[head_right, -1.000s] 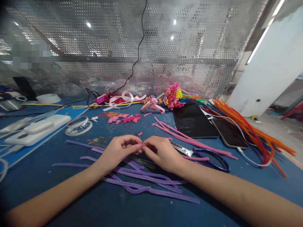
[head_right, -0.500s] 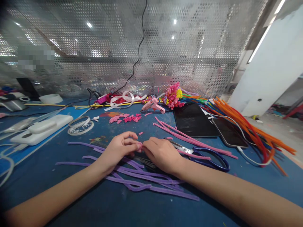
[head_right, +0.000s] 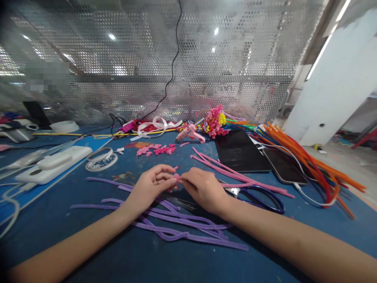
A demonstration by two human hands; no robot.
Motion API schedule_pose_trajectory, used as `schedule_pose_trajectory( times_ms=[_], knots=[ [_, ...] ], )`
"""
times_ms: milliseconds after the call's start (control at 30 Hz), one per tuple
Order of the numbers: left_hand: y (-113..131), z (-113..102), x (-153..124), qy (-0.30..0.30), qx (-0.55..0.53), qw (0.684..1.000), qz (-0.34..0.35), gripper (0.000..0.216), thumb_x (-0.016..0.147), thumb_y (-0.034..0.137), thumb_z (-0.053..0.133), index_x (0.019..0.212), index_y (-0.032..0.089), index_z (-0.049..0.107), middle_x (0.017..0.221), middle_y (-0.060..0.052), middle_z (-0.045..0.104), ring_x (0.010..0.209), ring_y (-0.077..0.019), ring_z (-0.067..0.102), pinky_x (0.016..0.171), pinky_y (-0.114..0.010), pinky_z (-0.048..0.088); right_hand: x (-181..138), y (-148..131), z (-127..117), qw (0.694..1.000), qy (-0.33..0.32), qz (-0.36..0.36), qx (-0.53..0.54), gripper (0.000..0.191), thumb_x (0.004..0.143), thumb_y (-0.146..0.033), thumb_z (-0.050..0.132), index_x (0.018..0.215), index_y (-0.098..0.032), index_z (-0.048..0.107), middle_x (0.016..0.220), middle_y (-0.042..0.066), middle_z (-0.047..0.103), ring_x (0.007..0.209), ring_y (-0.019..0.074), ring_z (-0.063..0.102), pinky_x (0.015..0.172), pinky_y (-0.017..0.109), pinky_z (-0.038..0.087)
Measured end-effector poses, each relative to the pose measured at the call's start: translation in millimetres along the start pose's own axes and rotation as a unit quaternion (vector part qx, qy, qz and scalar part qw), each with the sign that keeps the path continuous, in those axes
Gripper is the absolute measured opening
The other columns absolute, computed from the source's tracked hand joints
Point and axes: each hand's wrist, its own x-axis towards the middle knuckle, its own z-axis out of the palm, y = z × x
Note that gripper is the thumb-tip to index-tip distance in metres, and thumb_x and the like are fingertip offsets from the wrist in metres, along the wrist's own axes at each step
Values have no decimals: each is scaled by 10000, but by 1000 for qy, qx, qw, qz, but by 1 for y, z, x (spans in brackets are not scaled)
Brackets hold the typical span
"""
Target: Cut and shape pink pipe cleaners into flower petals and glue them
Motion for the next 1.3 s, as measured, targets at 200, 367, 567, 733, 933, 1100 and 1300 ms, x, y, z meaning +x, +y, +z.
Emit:
schedule_pose_trajectory(
  times_ms=[200, 367, 567, 733, 933, 1100, 1300],
  knots=[
    [4, -5, -8, 69, 278, 934, 213, 169, 752, 320, 594, 878, 228, 660, 845, -22, 683, 757, -166, 611, 739, -265, 453, 5, -7, -4, 990, 28, 92, 103, 160, 845, -267, 493, 839, -173, 623, 675, 13, 604, 577, 104, 515, 533, 207, 384],
    [-2, -10, -6, 33, 370, 891, 261, 192, 807, 311, 530, 923, 264, 675, 930, -11, 698, 852, -176, 625, 788, -268, 435, 3, -7, -3, 992, 0, 70, 104, 192, 850, -277, 479, 811, -164, 630, 682, 24, 613, 586, 104, 516, 542, 211, 383],
    [-4, -11, -6, 26, 334, 903, 269, 192, 802, 273, 544, 936, 276, 681, 907, -7, 706, 802, -166, 643, 736, -248, 456, 3, -6, -3, 995, -4, 49, 87, 191, 851, -270, 478, 823, -165, 635, 682, 27, 609, 583, 106, 511, 544, 213, 380],
    [-1, -10, -8, 22, 294, 921, 254, 179, 792, 252, 557, 907, 274, 692, 873, -1, 712, 773, -160, 649, 715, -239, 469, 3, -7, -4, 996, -8, 44, 82, 189, 851, -264, 481, 822, -162, 637, 675, 28, 604, 580, 106, 507, 543, 215, 376],
    [2, -8, -7, 35, 247, 946, 207, 147, 757, 278, 591, 835, 263, 714, 832, -8, 717, 750, -187, 651, 714, -270, 483, 2, -8, -4, 996, -8, 40, 78, 197, 856, -268, 468, 817, -164, 631, 667, 29, 597, 593, 110, 514, 553, 217, 380],
    [3, -5, -5, 46, 162, 978, 125, 128, 718, 298, 625, 761, 227, 722, 728, -8, 716, 675, -187, 649, 672, -272, 495, 3, -7, -5, 997, -4, 38, 70, 185, 848, -260, 477, 795, -164, 627, 644, 22, 582, 578, 109, 509, 545, 215, 378],
    [4, 9, -4, 34, -102, 994, -21, 144, 687, 272, 667, 761, 149, 679, 645, -14, 672, 611, -123, 615, 597, -207, 484, 4, -11, -3, 995, 10, 70, 66, 136, 843, -245, 463, 859, -171, 576, 704, 24, 608, 602, 117, 539, 558, 213, 396]
  ],
)
